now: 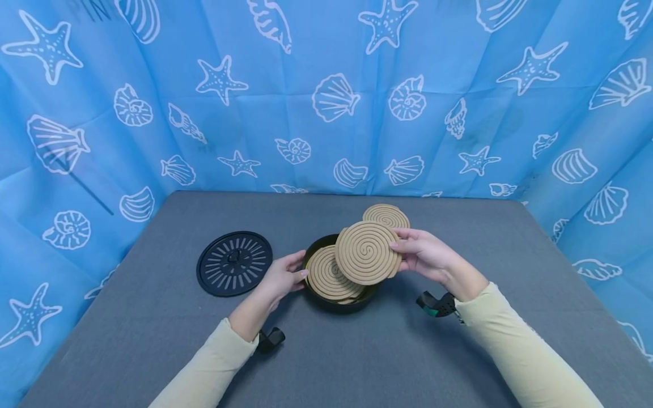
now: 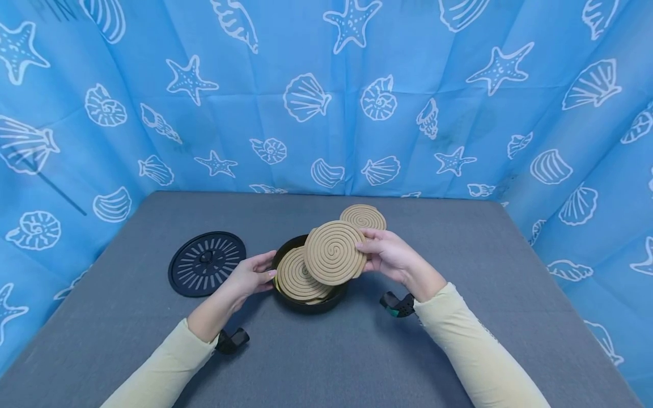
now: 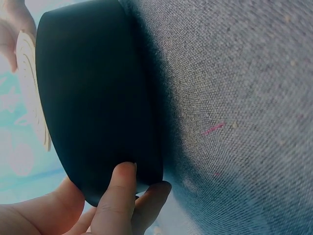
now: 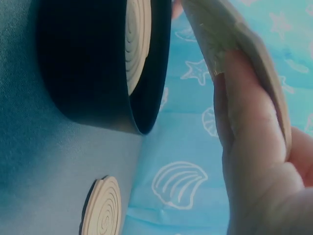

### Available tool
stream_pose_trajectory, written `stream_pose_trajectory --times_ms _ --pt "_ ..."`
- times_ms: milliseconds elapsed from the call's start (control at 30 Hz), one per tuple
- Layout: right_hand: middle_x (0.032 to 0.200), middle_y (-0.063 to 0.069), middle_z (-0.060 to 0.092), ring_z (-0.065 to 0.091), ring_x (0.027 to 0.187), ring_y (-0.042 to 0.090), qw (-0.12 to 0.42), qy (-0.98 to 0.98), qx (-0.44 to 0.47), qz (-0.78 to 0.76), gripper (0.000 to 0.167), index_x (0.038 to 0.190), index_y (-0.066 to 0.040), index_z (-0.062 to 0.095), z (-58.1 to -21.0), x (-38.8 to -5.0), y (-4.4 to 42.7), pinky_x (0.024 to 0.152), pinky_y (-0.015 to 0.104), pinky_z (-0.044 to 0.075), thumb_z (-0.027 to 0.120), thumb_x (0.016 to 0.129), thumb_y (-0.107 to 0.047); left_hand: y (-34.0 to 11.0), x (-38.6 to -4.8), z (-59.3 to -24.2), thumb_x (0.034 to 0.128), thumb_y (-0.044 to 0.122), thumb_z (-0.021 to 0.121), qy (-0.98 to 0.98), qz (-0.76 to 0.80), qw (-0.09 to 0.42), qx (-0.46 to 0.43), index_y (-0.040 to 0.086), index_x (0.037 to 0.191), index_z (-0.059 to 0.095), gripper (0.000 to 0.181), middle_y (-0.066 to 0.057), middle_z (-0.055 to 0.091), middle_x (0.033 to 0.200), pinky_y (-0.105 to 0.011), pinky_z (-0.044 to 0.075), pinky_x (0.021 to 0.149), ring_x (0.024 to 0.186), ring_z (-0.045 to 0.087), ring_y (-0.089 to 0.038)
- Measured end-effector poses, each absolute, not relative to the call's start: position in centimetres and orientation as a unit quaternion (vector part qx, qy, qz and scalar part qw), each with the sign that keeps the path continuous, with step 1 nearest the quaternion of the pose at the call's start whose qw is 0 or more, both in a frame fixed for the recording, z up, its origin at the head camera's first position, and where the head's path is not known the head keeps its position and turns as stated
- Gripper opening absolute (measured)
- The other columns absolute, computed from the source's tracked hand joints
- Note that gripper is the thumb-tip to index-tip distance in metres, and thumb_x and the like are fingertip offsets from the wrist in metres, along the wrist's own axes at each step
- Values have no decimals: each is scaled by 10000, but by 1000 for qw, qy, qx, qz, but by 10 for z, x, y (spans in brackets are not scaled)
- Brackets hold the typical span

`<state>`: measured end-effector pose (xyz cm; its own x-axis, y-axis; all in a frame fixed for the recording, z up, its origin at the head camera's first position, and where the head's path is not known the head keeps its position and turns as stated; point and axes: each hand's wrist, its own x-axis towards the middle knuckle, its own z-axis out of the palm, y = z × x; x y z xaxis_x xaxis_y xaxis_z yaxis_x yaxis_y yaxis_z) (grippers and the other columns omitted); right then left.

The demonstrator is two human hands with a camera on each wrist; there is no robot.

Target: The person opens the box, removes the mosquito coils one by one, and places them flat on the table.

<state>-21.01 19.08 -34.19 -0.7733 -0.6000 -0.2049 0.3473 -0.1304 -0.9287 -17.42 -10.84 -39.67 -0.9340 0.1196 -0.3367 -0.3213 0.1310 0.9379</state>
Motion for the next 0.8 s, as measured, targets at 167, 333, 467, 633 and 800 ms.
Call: stream_pose_trajectory --times_ms 167,333,467,633,800 --pt "1090 88 661 678 966 186 311 576 -100 -749 563 1489 120 48 -339 -210 197 780 339 583 356 1032 8 -109 -174 -397 991 -16 495 733 654 172 -70 34 1491 352 522 -199 369 1506 -425 501 963 1313 450 -328" --pt "1097 82 664 679 968 189 304 567 -95 -759 598 1502 102 -8 -337 -211 203 784 334 581 354 1035 4 -109 -175 -397 992 -13 495 733 654 174 -68 34 1489 356 519 -200 377 1501 -421 503 961 1307 457 -327" --pt "1096 78 667 680 970 189 294 564 -88 -767 599 1505 93 -20 -335 -212 208 785 337 580 343 1037 5 -108 -175 -398 991 -8 499 736 652 171 -69 41 1489 360 520 -200 379 1500 -415 507 955 1303 462 -326" --pt "1088 80 669 681 960 187 280 565 -85 -772 589 1500 102 -12 -334 -212 215 766 333 581 340 1039 4 -108 -175 -398 989 -9 503 737 651 170 -70 43 1492 356 526 -202 371 1504 -414 509 952 1307 456 -326" --pt "1093 93 670 684 962 198 273 543 -85 -789 615 1500 90 -60 -332 -214 225 765 329 583 338 1039 8 -108 -174 -397 988 -13 501 737 651 168 -69 35 1491 352 527 -204 369 1505 -410 511 949 1304 460 -326"
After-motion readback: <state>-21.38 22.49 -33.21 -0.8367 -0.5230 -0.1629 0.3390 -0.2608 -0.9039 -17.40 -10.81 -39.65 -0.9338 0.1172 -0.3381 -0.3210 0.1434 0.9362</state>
